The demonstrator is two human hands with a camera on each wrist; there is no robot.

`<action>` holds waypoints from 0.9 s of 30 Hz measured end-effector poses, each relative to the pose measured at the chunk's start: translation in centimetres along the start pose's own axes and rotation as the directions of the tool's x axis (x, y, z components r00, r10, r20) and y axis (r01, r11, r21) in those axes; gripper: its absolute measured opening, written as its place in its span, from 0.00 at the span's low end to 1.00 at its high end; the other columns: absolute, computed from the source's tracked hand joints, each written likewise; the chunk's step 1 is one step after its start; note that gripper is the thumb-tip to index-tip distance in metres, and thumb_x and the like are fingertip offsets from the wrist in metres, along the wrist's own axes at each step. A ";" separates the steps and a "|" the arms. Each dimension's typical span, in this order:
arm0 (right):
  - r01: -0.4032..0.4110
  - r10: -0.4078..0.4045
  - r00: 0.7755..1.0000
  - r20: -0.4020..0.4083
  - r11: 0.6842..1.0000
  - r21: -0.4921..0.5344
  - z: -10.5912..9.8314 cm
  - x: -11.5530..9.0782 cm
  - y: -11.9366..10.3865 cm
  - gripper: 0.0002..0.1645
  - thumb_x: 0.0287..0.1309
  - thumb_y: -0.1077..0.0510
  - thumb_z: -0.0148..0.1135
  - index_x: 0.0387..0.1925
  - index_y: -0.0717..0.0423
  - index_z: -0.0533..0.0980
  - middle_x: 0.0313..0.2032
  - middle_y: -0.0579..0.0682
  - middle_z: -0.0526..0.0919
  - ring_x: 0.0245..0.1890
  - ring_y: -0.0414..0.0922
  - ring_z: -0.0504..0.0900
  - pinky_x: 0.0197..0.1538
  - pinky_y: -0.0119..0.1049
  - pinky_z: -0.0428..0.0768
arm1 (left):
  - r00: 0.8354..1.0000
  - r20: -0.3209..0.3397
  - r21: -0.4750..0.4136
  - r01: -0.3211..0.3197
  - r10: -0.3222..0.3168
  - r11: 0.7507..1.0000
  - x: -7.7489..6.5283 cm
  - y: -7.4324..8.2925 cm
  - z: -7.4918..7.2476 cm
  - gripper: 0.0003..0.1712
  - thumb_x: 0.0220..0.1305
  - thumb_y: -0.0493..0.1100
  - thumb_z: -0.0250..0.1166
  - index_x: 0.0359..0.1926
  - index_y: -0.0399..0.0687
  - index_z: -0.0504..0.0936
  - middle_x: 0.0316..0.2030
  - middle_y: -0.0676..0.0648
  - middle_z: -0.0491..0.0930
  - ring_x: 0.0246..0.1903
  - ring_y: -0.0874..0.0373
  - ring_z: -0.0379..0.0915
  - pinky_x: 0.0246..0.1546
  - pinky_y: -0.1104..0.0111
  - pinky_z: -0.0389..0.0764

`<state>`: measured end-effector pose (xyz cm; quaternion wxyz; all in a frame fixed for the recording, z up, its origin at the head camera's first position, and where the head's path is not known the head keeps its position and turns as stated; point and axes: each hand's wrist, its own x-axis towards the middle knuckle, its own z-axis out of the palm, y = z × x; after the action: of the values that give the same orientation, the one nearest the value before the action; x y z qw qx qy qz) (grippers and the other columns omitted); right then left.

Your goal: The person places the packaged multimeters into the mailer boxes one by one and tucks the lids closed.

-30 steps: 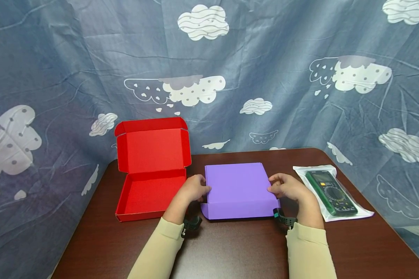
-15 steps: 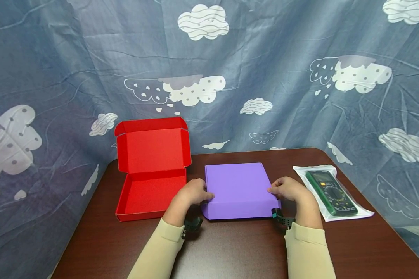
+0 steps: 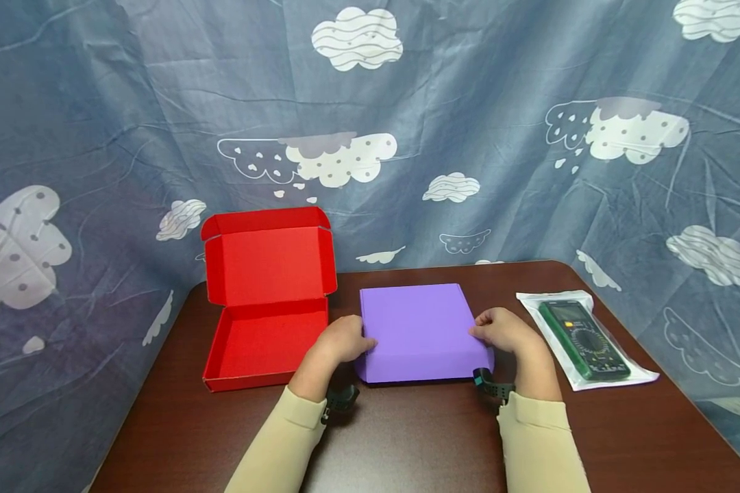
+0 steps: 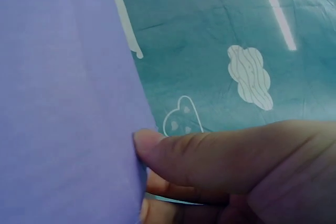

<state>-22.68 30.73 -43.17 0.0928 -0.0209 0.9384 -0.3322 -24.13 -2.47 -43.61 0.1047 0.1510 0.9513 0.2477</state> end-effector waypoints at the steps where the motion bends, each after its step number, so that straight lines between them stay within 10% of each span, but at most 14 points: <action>1: -0.001 0.001 1.000 -0.006 1.000 -0.001 0.1 0.1 -0.1 0.12 0.65 0.58 0.65 0.35 0.67 0.79 0.27 0.51 0.78 0.30 0.46 0.75 0.33 0.39 0.74 | 1.000 -0.010 -0.001 0.000 0.000 1.000 0.1 -0.1 0.1 0.14 0.64 0.45 0.71 0.34 0.39 0.80 0.26 0.46 0.77 0.26 0.53 0.74 0.30 0.61 0.78; 12: -0.051 0.052 0.999 0.015 0.998 -0.021 -0.1 -0.2 -1.0 0.20 0.63 0.55 0.69 0.41 0.70 0.78 0.34 0.56 0.81 0.37 0.51 0.79 0.42 0.48 0.78 | 0.998 -0.047 0.013 0.031 -0.031 0.999 0.0 -0.1 0.0 0.17 0.59 0.47 0.75 0.36 0.39 0.80 0.27 0.46 0.77 0.28 0.52 0.74 0.32 0.60 0.79; 27: -0.129 0.136 0.987 0.080 0.988 -0.080 -0.7 -1.4 -1.1 0.20 0.51 0.51 0.80 0.25 0.60 0.78 0.26 0.52 0.78 0.31 0.48 0.74 0.33 0.43 0.74 | 0.999 0.019 0.098 0.048 -0.050 0.994 -1.1 0.9 -0.3 0.20 0.50 0.50 0.81 0.23 0.44 0.78 0.19 0.47 0.74 0.22 0.55 0.69 0.25 0.63 0.72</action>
<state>-21.49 30.41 -41.74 0.1540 0.0239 0.9447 -0.2887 -22.96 -2.26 -42.79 0.1135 0.1354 0.9644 0.1967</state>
